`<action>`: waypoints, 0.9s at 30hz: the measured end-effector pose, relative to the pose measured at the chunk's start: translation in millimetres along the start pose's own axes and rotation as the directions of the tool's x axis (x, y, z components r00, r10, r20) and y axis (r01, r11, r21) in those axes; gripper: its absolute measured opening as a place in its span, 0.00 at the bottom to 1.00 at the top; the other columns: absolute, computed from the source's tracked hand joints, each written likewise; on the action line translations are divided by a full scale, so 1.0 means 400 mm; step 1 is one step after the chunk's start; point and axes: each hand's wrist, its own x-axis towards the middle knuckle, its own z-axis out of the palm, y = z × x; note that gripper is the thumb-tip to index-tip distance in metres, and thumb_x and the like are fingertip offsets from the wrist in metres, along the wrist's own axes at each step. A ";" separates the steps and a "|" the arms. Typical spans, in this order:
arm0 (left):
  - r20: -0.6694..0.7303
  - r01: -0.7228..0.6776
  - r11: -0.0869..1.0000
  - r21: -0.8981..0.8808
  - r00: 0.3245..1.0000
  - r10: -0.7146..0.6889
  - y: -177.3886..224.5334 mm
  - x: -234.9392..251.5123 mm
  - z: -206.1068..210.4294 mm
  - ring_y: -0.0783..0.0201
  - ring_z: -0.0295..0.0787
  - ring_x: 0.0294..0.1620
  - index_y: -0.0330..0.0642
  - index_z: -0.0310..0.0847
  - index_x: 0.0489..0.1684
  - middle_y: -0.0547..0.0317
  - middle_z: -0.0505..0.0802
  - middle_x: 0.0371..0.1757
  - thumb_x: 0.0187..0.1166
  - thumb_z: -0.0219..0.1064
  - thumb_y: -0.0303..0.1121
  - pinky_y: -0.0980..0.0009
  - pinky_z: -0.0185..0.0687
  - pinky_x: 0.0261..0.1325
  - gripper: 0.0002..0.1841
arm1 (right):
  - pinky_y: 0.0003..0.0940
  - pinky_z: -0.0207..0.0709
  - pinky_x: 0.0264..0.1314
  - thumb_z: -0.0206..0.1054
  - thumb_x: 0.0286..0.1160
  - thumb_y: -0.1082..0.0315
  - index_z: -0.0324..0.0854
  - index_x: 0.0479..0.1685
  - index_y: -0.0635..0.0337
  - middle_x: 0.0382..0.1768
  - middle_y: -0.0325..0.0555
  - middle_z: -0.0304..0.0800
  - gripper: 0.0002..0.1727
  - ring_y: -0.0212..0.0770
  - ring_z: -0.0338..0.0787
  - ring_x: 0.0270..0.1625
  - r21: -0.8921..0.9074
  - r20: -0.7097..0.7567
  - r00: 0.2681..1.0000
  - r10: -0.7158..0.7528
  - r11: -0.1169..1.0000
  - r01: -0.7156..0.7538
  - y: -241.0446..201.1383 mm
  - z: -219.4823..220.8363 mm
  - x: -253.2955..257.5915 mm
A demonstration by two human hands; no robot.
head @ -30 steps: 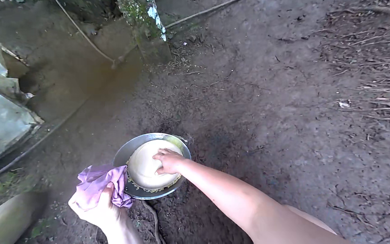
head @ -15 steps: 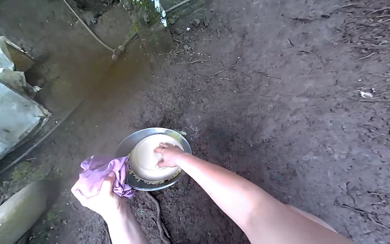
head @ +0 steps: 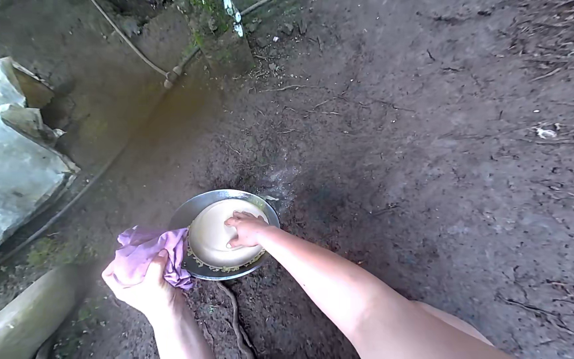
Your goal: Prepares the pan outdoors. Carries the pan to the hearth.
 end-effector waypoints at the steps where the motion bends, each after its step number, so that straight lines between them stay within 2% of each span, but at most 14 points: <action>1: 0.002 -0.001 1.000 -0.004 1.000 0.001 -0.003 0.002 -0.002 0.74 0.89 0.49 0.36 0.59 0.64 0.63 0.86 0.48 0.50 0.67 0.15 0.74 0.88 0.53 0.35 | 0.77 0.49 0.84 0.72 0.78 0.49 0.63 0.89 0.46 0.94 0.54 0.49 0.40 0.60 0.48 0.95 0.000 0.003 1.000 0.000 1.000 0.000 -0.001 0.001 0.001; 14: 0.039 -0.010 1.000 0.020 0.999 0.010 -0.027 0.023 -0.023 0.72 0.89 0.48 0.37 0.60 0.63 0.62 0.87 0.47 0.49 0.70 0.18 0.72 0.89 0.52 0.35 | 0.76 0.52 0.83 0.73 0.76 0.48 0.65 0.88 0.47 0.93 0.57 0.52 0.40 0.62 0.50 0.94 0.034 -0.003 1.000 -0.026 0.999 0.026 0.010 0.025 0.024; 19: 0.045 0.011 0.999 0.039 0.999 -0.013 -0.010 0.022 -0.006 0.75 0.89 0.47 0.37 0.60 0.63 0.64 0.87 0.47 0.48 0.69 0.17 0.74 0.88 0.50 0.35 | 0.76 0.53 0.83 0.74 0.75 0.48 0.66 0.88 0.47 0.92 0.57 0.53 0.40 0.62 0.52 0.93 0.051 -0.011 1.000 -0.024 0.998 0.025 0.018 0.035 0.037; 27: 0.067 0.007 0.999 0.047 0.998 -0.010 -0.009 0.031 0.010 0.74 0.89 0.48 0.36 0.60 0.63 0.63 0.87 0.47 0.47 0.69 0.17 0.74 0.89 0.52 0.36 | 0.76 0.52 0.83 0.73 0.76 0.48 0.65 0.88 0.48 0.93 0.59 0.51 0.40 0.62 0.51 0.94 0.087 0.001 1.000 -0.017 0.996 0.017 0.022 0.032 0.040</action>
